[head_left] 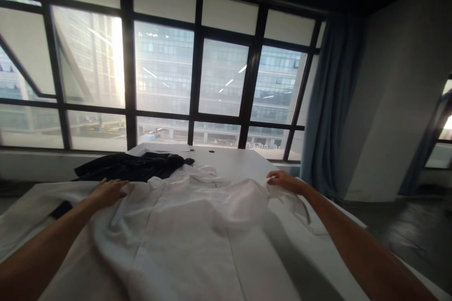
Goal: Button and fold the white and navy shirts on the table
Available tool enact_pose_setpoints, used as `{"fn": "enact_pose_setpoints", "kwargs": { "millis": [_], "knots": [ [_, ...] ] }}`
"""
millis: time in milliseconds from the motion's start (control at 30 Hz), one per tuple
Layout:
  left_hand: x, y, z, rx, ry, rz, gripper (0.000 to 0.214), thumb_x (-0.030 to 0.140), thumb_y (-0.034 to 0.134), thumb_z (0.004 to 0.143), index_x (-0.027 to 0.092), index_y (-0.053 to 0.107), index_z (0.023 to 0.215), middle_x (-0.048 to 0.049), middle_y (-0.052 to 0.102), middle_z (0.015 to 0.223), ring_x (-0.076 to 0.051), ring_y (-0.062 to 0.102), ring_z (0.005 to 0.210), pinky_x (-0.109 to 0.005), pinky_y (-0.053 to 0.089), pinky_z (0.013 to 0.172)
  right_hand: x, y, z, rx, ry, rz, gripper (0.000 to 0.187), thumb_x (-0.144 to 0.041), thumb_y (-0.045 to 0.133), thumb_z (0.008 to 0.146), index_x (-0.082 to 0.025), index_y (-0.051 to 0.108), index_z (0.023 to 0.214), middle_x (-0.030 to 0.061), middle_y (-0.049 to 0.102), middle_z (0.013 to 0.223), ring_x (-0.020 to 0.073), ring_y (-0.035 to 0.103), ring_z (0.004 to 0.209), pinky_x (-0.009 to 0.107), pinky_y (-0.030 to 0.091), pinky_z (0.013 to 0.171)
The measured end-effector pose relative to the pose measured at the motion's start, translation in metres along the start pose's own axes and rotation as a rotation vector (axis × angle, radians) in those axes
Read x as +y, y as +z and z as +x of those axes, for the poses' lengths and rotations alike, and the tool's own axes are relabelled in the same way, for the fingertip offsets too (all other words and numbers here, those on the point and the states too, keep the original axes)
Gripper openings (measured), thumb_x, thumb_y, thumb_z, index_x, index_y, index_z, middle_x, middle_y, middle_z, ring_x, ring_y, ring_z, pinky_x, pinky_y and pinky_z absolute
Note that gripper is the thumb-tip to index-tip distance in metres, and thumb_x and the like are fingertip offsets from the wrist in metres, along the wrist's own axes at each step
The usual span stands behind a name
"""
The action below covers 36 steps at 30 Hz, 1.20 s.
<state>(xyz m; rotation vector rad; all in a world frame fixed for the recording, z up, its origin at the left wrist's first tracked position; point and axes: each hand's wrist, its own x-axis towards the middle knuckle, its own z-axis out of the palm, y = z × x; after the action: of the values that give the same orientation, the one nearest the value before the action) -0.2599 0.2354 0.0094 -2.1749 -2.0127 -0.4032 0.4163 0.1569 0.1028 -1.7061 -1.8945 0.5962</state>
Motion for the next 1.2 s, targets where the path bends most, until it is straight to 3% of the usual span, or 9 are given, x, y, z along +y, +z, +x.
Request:
{"fn": "enact_pose_setpoints", "kwargs": {
  "millis": [167,267,400,567,700,767,867,967,1200],
  "knots": [
    [0.018,-0.017,0.027,0.063,0.075,-0.039,0.033,0.034,0.043,0.086,0.013,0.063,0.102,-0.0089,0.068,0.109,-0.026,0.061,0.104,-0.033,0.043,0.094,0.038,-0.105,-0.008,0.234,0.315,-0.254,0.007,-0.016,0.065,0.072,-0.012,0.07,0.076,0.0168,0.07,0.091,0.0257,0.066,0.085,0.034,0.049,0.076],
    [0.052,-0.024,0.037,0.181,0.096,-0.097,0.036,0.038,0.04,0.089,0.013,0.061,0.104,-0.0082,0.066,0.109,-0.024,0.059,0.105,-0.03,0.042,0.095,0.068,-0.122,-0.014,0.438,0.544,-0.452,0.016,-0.019,0.065,0.075,-0.007,0.07,0.084,0.0325,0.062,0.108,0.0395,0.061,0.103,0.052,0.042,0.086],
    [0.104,-0.013,0.035,0.023,0.1,-0.015,0.039,0.035,0.039,0.089,0.014,0.063,0.111,-0.0123,0.063,0.118,-0.029,0.057,0.111,-0.039,0.043,0.094,0.092,-0.08,-0.004,0.508,0.695,-0.77,0.025,-0.015,0.059,0.077,-0.012,0.071,0.099,0.0263,0.064,0.111,0.0393,0.058,0.111,0.061,0.029,0.098],
    [0.134,0.002,0.028,-0.152,0.066,0.114,0.045,0.035,0.038,0.089,0.014,0.057,0.124,-0.0162,0.059,0.127,-0.034,0.055,0.115,-0.05,0.042,0.092,0.047,0.014,0.033,0.289,0.147,-0.596,0.034,-0.022,0.057,0.082,-0.017,0.07,0.113,0.0165,0.061,0.126,0.0303,0.057,0.115,0.044,0.036,0.103],
    [0.16,-0.009,0.014,0.055,0.112,0.136,0.043,0.024,0.038,0.088,0.014,0.056,0.126,-0.0169,0.058,0.127,-0.034,0.052,0.117,-0.048,0.042,0.092,-0.011,0.084,0.038,0.045,-0.359,-0.267,0.027,-0.031,0.06,0.082,-0.02,0.074,0.102,0.0091,0.069,0.108,0.0231,0.062,0.101,0.032,0.044,0.095],
    [0.179,-0.017,-0.002,0.098,0.214,0.068,0.04,0.026,0.034,0.092,0.014,0.061,0.119,-0.0153,0.062,0.12,-0.03,0.056,0.111,-0.044,0.042,0.093,-0.027,0.108,0.028,-0.064,-0.452,-0.254,0.032,-0.037,0.068,0.075,-0.02,0.074,0.102,0.0087,0.068,0.108,0.0225,0.063,0.095,0.032,0.046,0.093],
    [0.205,-0.022,-0.037,-0.108,0.403,-0.1,0.041,0.042,0.036,0.094,0.019,0.068,0.105,-0.0105,0.068,0.107,-0.025,0.063,0.097,-0.036,0.044,0.09,-0.03,0.126,0.01,-0.218,-0.456,-0.342,0.052,-0.044,0.077,0.066,-0.02,0.071,0.112,0.012,0.063,0.119,0.0267,0.061,0.103,0.037,0.044,0.097],
    [0.214,-0.02,-0.074,-0.321,0.563,-0.179,0.055,0.059,0.051,0.084,0.022,0.061,0.123,-0.0115,0.06,0.128,-0.029,0.056,0.117,-0.039,0.041,0.1,-0.022,0.128,-0.01,-0.293,-0.386,-0.397,0.068,-0.055,0.071,0.071,-0.021,0.061,0.129,0.015,0.051,0.138,0.032,0.048,0.125,0.042,0.036,0.106],
    [0.197,-0.025,-0.123,-0.467,0.617,-0.204,0.077,0.065,0.056,0.08,0.025,0.041,0.144,-0.0128,0.028,0.155,-0.034,0.025,0.142,-0.049,0.022,0.113,-0.028,0.129,-0.068,-0.366,-0.262,-0.455,0.092,-0.069,0.065,0.068,-0.021,0.044,0.144,0.0181,0.035,0.15,0.0379,0.034,0.135,0.049,0.03,0.108]
  ]
}}
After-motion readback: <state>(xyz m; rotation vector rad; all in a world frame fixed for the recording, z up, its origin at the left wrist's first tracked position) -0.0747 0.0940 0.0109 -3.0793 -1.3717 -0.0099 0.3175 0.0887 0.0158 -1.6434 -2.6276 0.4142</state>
